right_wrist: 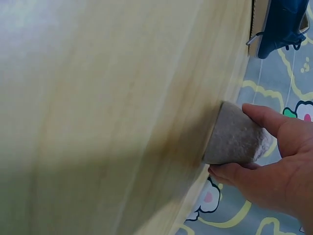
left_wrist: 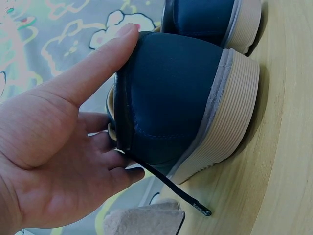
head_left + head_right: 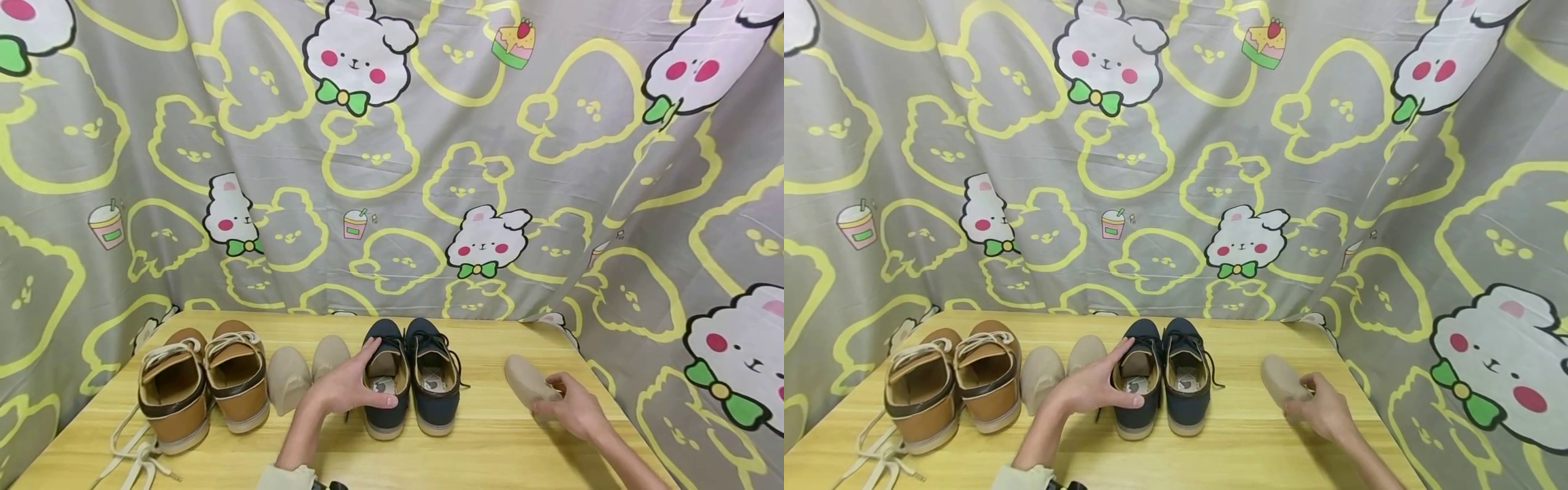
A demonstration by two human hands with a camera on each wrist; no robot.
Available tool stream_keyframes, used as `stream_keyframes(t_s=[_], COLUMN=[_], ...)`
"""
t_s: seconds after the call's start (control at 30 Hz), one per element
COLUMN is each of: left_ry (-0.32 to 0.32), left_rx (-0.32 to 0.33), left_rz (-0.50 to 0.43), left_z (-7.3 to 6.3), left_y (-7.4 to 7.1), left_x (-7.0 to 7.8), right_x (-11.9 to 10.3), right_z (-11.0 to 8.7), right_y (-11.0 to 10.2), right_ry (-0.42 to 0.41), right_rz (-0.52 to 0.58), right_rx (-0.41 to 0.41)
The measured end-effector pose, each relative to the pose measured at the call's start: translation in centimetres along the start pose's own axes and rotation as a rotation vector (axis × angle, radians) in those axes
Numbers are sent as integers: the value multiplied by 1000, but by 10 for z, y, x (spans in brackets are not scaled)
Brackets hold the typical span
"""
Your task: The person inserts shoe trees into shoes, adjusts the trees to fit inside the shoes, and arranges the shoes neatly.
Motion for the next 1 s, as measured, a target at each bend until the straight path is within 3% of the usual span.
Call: stream_keyframes(t_s=[0.6, 1.0], left_ry=[8, 2], left_rx=[-6, -11], left_rz=[-12, -9], left_z=[1, 1], left_y=[0, 1], left_x=[-2, -2], right_x=[8, 5], right_z=[-6, -6], right_y=[8, 5], right_ry=[-16, 20], right_rz=[-58, -31], right_rx=[51, 84])
Point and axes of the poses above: each hand's wrist, its own z-axis towards the middle knuckle, its own y-axis out of the palm, x = y × z, the point moved 5 cm from there along z, towards the middle knuckle
